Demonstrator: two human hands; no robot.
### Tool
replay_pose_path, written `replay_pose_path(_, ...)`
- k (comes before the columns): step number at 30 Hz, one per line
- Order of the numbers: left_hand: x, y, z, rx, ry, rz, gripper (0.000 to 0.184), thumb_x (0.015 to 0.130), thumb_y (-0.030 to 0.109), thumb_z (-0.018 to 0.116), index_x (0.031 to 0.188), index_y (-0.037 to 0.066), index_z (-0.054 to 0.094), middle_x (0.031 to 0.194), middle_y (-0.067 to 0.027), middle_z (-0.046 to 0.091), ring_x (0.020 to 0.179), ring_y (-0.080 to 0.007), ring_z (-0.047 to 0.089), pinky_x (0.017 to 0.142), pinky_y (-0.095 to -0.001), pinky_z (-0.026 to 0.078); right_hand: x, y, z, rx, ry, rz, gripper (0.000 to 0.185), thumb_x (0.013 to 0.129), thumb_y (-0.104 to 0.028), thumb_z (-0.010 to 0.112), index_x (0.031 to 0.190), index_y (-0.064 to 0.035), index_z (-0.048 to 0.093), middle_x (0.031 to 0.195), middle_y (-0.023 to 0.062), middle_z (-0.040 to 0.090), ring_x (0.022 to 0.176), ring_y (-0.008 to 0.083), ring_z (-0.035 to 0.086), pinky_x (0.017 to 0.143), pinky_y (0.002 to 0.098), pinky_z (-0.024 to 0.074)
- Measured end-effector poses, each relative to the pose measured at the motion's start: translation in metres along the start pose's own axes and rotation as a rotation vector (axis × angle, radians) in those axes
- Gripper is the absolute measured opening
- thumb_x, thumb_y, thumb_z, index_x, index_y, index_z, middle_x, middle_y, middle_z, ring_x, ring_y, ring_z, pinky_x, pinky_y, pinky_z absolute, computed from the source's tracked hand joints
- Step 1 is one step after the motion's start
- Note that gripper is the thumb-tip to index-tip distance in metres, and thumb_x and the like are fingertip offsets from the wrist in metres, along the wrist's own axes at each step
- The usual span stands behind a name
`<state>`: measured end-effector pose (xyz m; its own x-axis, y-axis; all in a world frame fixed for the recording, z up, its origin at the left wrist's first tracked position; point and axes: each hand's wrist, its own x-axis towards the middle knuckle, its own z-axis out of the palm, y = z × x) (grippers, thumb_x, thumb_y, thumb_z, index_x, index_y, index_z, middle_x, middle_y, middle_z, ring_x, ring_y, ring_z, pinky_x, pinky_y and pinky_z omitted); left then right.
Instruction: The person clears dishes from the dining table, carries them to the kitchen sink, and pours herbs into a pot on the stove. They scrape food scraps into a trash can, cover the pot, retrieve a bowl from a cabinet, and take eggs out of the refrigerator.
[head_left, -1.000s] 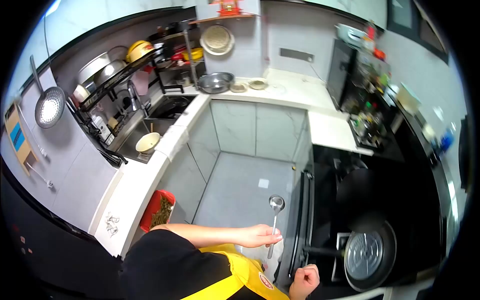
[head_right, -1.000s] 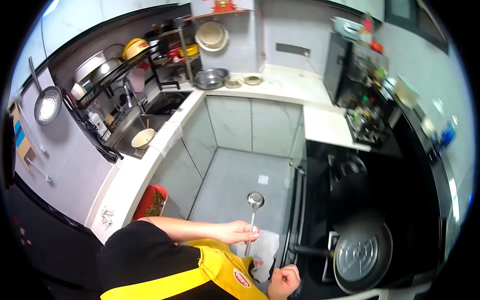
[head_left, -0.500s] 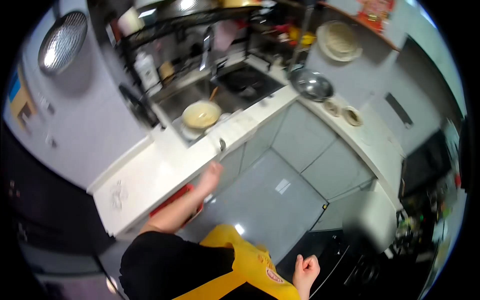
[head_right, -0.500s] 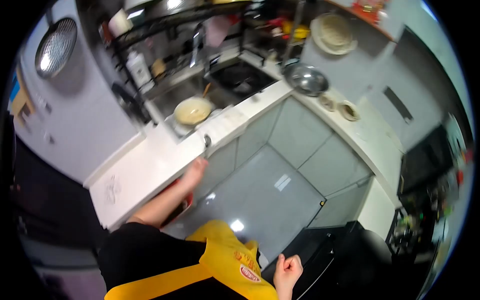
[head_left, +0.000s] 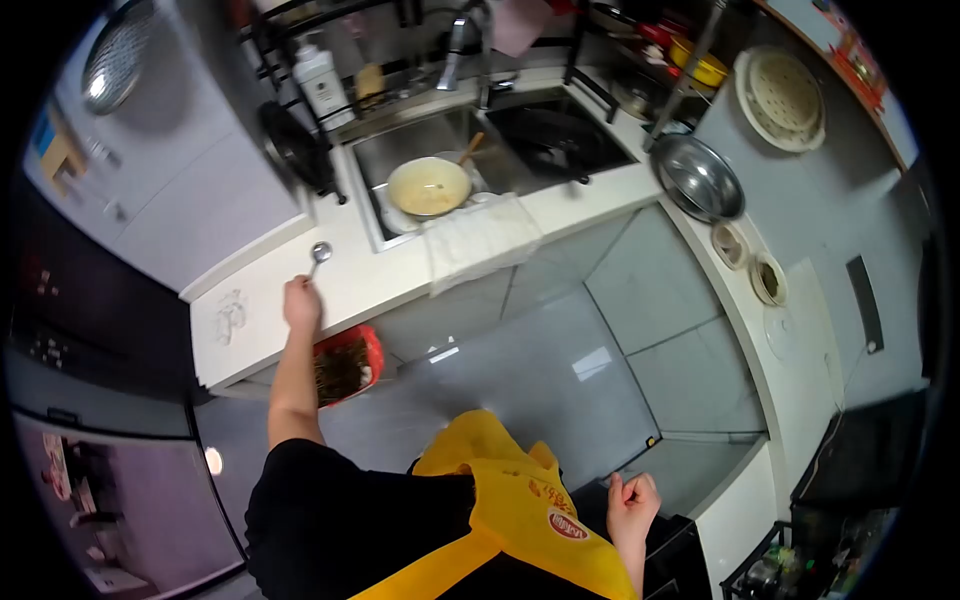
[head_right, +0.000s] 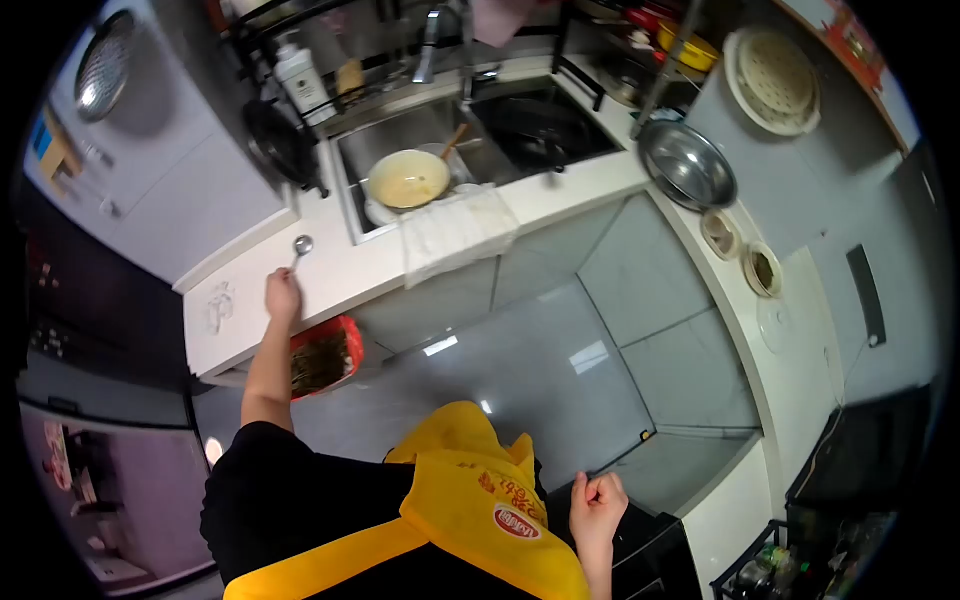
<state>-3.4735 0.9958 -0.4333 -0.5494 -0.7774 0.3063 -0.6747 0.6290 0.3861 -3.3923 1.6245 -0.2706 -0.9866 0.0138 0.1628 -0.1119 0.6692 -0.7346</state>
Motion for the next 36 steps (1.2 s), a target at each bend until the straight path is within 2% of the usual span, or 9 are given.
replay_pose_path(6,0.005,0.0,0.029,0.232,-0.055,-0.219,0.03,0.092,0.02,0.043,0.106,0.008,0.067,0.102,-0.0171,0.064,0.096,-0.0343,0.063,0.079,-0.0457,0.051,0.069,0.068,-0.041,-0.095,-0.032,-0.029,0.035,0.076,-0.004,0.071,0.06,-0.0056,0.041,0.058,0.0099,0.041,0.051,0.0291,0.045,0.047,0.035,0.0365)
replay_pose_path(9,0.003,0.036,0.042,0.156,0.103,-0.267,0.032,0.084,0.019,0.054,0.11,0.001,0.062,0.106,-0.0213,0.062,0.096,-0.0367,0.062,0.082,-0.046,0.05,0.113,0.094,-0.052,-0.085,-0.066,-0.007,0.032,0.079,-0.007,0.069,0.063,-0.0065,0.042,0.059,0.0077,0.043,0.053,0.029,0.047,0.048,0.0374,0.0386)
replay_pose_path(12,-0.018,0.164,0.038,-0.085,0.388,0.399,0.031,0.09,0.014,0.056,0.113,-0.007,0.057,0.105,-0.0248,0.06,0.1,-0.0395,0.056,0.089,-0.0461,0.044,0.159,0.139,-0.061,-0.143,-0.015,0.045,0.027,0.08,-0.007,0.066,0.066,-0.0068,0.043,0.064,0.0084,0.047,0.057,0.0317,0.051,0.051,0.0396,0.0416)
replay_pose_path(14,-0.058,0.244,0.089,-0.504,0.171,0.574,0.034,0.094,0.02,0.056,0.117,-0.005,0.053,0.11,-0.0172,0.055,0.098,-0.0296,0.054,0.085,-0.0389,0.044,0.181,0.164,-0.075,-0.18,0.003,0.113,0.024,0.08,-0.007,0.064,0.067,-0.0069,0.044,0.066,0.0087,0.049,0.059,0.0326,0.053,0.052,0.0403,0.0427)
replay_pose_path(17,-0.175,0.412,0.114,-0.747,-0.639,0.574,0.023,0.093,0.016,0.054,0.113,0.004,0.055,0.107,-0.0086,0.052,0.095,-0.0182,0.049,0.078,-0.0312,0.043,0.202,0.198,-0.103,-0.207,0.096,0.235,0.016,0.082,-0.007,0.06,0.072,-0.0072,0.047,0.07,0.0092,0.052,0.064,0.0324,0.056,0.055,0.0406,0.0455)
replay_pose_path(23,-0.324,0.647,0.119,-0.943,-1.429,1.264,0.006,0.086,0.0,0.057,0.091,0.001,0.061,0.085,-0.0121,0.058,0.072,-0.0218,0.058,0.065,-0.0301,0.048,0.18,0.277,-0.23,-0.323,0.635,0.654,0.018,0.084,-0.014,0.066,0.077,-0.0054,0.052,0.072,0.0115,0.056,0.06,0.0271,0.057,0.054,0.0359,0.0457)
replay_pose_path(29,-0.454,0.784,0.106,-0.949,-1.584,1.468,0.007,0.084,0.0,0.06,0.078,0.002,0.057,0.074,-0.0095,0.058,0.063,-0.0208,0.058,0.058,-0.0286,0.046,0.102,0.457,-0.404,-0.107,1.458,0.667,0.032,0.092,-0.025,0.061,0.111,-0.0011,0.052,0.095,0.0034,0.055,0.08,0.0114,0.051,0.069,0.0243,0.0433)
replay_pose_path(33,-0.531,0.848,0.082,-0.944,-1.652,1.615,0.012,0.081,-0.001,0.062,0.073,0.002,0.054,0.068,-0.0098,0.054,0.059,-0.0231,0.053,0.053,-0.031,0.042,0.079,0.554,-0.472,0.132,1.727,0.527,0.035,0.097,-0.032,0.052,0.117,-0.003,0.048,0.099,0.0003,0.051,0.085,0.0089,0.048,0.076,0.0238,0.0408)
replay_pose_path(36,-0.578,0.898,0.06,-0.954,-1.738,1.717,0.015,0.078,-0.002,0.063,0.069,0.002,0.052,0.064,-0.0091,0.051,0.057,-0.0234,0.051,0.051,-0.0327,0.039,0.09,0.562,-0.472,-0.237,1.816,0.547,0.034,0.1,-0.032,0.046,0.112,-0.0008,0.051,0.098,0.0025,0.051,0.089,0.0124,0.047,0.08,0.0241,0.0379)
